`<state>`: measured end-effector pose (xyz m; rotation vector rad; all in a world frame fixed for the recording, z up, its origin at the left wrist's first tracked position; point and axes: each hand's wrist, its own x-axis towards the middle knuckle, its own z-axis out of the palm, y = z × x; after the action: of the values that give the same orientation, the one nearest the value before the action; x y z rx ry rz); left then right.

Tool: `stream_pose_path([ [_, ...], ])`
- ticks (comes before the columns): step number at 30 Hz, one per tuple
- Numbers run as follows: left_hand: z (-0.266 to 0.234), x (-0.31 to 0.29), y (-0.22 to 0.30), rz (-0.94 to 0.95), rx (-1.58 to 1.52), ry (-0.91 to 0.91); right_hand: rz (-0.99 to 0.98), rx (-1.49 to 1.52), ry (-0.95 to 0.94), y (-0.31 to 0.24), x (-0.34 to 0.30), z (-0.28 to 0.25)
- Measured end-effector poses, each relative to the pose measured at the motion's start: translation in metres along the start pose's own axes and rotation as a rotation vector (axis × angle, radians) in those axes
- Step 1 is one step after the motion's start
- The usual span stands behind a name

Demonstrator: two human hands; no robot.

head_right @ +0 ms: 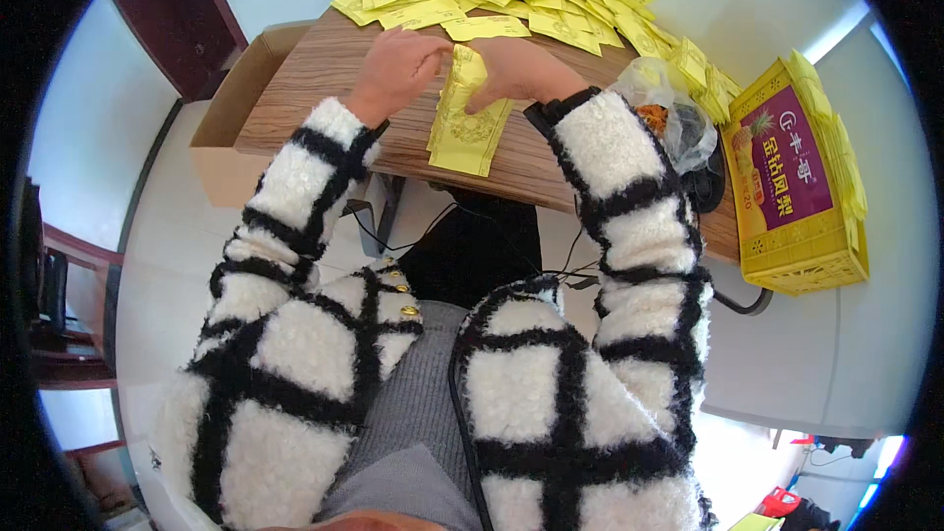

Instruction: Counting and stacking yellow paper slips on a wooden table.

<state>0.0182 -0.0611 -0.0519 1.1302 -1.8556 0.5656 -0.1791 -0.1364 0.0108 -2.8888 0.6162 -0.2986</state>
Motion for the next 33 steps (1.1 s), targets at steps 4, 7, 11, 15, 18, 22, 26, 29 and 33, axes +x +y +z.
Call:
stream_pose_path([
  [4,0.022,-0.004,-0.009,-0.09,-0.05,-0.119,-0.062,-0.023,0.033,-0.009,-0.004,0.0],
  [7,0.021,-0.017,-0.007,-0.239,-0.327,-0.205,-0.062,0.059,0.024,-0.008,-0.008,-0.004],
  [11,0.01,-0.017,0.001,-0.267,-0.669,-0.265,-0.075,0.107,0.014,0.001,-0.009,-0.002],
  [15,0.005,-0.008,0.021,-0.225,-0.261,-0.387,-0.059,0.126,-0.026,0.001,-0.009,-0.007],
  [18,0.01,-0.001,0.024,-0.245,-0.098,-0.444,-0.061,0.128,0.003,0.008,-0.008,-0.003],
  [22,0.017,-0.002,0.021,-0.224,-0.139,-0.386,-0.024,0.041,0.083,0.013,-0.012,0.006],
  [26,0.018,0.001,0.02,-0.257,-0.175,-0.394,-0.055,0.199,0.371,0.015,-0.017,0.022],
  [29,0.022,0.001,0.018,-0.257,-0.187,-0.411,-0.113,0.239,0.542,0.019,-0.02,0.034],
  [33,0.02,0.004,0.021,-0.259,-0.219,-0.405,-0.093,0.27,0.65,0.018,-0.024,0.041],
])
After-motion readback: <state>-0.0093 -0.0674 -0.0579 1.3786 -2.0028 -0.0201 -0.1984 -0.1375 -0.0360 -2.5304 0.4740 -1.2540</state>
